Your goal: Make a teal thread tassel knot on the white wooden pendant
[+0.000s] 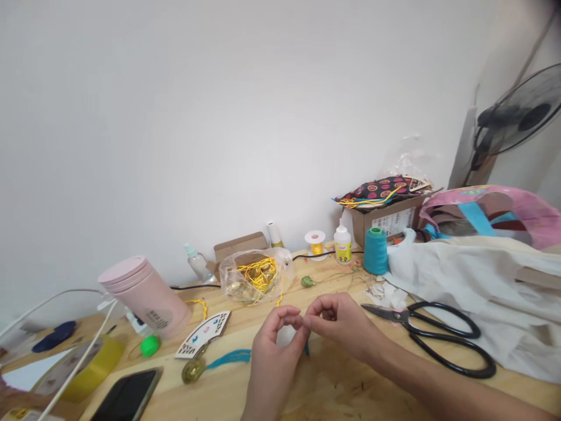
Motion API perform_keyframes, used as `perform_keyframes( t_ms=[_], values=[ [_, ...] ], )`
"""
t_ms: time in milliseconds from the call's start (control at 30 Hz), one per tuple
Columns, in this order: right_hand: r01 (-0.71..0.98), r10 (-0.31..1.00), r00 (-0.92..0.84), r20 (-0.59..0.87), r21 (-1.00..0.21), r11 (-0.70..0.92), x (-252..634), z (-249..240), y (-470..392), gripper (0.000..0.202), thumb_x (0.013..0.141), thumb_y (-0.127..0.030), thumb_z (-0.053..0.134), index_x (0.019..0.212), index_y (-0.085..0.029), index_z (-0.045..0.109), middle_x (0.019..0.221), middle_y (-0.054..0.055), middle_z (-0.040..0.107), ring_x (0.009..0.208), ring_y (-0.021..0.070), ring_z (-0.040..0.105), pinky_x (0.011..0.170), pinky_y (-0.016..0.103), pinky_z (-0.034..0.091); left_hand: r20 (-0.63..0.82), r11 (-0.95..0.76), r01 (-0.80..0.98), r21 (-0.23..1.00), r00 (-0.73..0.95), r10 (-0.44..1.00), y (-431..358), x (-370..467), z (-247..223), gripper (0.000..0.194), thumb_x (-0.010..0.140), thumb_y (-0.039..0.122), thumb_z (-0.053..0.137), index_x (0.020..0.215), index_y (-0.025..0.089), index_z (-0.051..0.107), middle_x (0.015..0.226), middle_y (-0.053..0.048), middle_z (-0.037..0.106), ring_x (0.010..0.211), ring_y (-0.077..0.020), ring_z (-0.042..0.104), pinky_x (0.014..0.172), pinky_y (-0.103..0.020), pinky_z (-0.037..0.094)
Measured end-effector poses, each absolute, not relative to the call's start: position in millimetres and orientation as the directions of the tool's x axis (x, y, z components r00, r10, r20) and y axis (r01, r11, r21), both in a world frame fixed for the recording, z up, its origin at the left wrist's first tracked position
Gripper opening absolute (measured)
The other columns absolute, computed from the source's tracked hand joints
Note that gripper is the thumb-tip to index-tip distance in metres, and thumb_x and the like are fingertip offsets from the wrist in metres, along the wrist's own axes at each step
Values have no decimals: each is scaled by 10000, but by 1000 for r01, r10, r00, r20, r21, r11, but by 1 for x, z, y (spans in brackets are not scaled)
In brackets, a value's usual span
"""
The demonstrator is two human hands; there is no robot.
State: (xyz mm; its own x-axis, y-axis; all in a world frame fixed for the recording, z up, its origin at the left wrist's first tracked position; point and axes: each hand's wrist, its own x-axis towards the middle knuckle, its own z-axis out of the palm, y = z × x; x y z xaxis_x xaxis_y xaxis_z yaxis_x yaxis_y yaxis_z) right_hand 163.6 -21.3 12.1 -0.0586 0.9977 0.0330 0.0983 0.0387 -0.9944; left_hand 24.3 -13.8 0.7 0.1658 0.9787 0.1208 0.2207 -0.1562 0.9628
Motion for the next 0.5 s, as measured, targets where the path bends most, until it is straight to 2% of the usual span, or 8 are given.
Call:
perform_keyframes(
  t_ms=[100,233,367,500],
  values=[
    [-50,990,-143,9,-999,2,167,14,-21,250,643,-376,619,615,-128,625,545,-16,534,501,82,401,491,210,289,133,-170,231,958,168,977,-14,23,1,246,667,333,621,838,189,518,738,-7,598,741,-154,554,655,-249,438],
    [-170,980,-166,-114,-975,-142,175,17,-22,271,666,-400,621,585,-150,553,448,-84,336,420,47,215,414,206,158,233,-275,254,927,182,955,-14,21,4,174,703,321,586,817,196,545,821,-27,606,836,-167,558,757,-280,435],
    [-315,966,-233,-117,-930,-188,179,18,-25,341,710,-396,593,545,-174,393,461,-100,192,436,62,95,411,240,69,407,-485,354,799,275,871,-14,20,6,80,709,285,582,741,212,584,907,-37,590,908,-173,543,823,-297,409],
    [-368,948,-283,-147,-896,-249,179,16,-24,323,718,-378,593,573,-178,386,471,-101,178,441,66,73,411,245,53,434,-536,444,718,317,844,-14,20,6,74,692,284,598,721,215,597,914,-45,589,880,-176,556,787,-301,435]
  ],
)
